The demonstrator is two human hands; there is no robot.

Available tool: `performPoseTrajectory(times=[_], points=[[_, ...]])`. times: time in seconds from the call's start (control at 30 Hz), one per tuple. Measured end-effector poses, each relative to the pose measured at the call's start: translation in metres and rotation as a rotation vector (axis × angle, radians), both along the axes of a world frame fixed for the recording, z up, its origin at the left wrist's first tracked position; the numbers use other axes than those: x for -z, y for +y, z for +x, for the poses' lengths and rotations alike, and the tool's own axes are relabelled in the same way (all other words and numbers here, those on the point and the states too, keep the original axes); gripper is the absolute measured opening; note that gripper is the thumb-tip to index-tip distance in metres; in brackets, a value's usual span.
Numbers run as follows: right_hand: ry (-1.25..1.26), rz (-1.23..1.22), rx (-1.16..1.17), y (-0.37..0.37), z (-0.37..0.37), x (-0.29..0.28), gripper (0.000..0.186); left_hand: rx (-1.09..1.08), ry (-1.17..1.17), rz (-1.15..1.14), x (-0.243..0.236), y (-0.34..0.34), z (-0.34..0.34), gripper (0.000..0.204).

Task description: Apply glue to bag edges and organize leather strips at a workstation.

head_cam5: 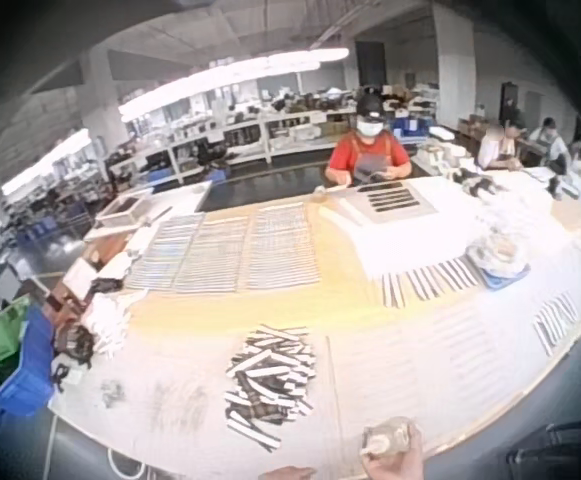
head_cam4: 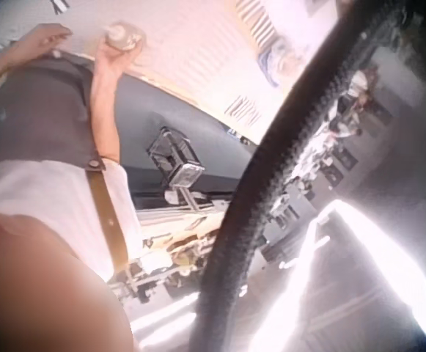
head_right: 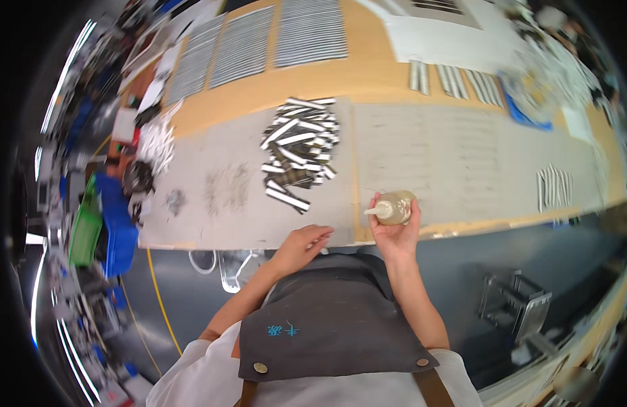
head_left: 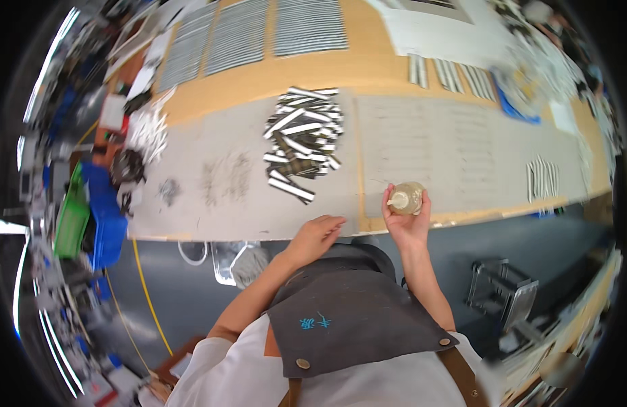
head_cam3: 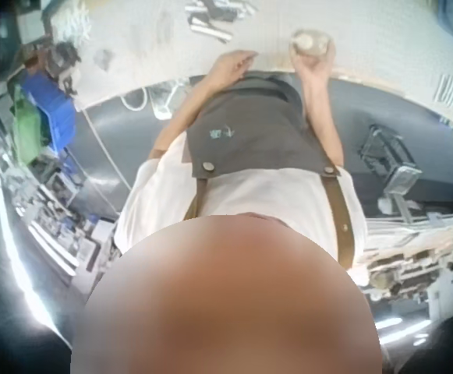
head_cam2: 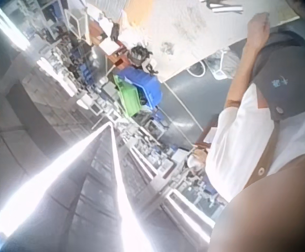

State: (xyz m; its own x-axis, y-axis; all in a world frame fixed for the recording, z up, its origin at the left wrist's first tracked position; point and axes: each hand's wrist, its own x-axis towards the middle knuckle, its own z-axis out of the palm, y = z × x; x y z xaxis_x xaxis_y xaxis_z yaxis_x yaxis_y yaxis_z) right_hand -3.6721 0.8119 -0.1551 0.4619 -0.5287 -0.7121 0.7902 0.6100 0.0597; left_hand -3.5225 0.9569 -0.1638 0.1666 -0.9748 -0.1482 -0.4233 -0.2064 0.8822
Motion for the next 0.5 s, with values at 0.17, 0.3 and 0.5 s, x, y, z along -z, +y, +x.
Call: performPoseTrajectory(times=[0.17,0.3,0.5], points=[[0.009,0.080,-0.597,0.013,0.072,0.001,0.040,-0.438,0.050,-0.121,-0.017,-0.024,-0.006,0.059],[0.002,-0.028,-0.860,0.037,0.107,0.019,0.044,-0.564,0.086,-0.193,-0.009,-0.019,0.021,0.066],[-0.023,0.064,-1.061,0.053,0.140,0.018,0.059,-0.850,-0.108,-0.257,0.037,0.011,0.134,0.050]])
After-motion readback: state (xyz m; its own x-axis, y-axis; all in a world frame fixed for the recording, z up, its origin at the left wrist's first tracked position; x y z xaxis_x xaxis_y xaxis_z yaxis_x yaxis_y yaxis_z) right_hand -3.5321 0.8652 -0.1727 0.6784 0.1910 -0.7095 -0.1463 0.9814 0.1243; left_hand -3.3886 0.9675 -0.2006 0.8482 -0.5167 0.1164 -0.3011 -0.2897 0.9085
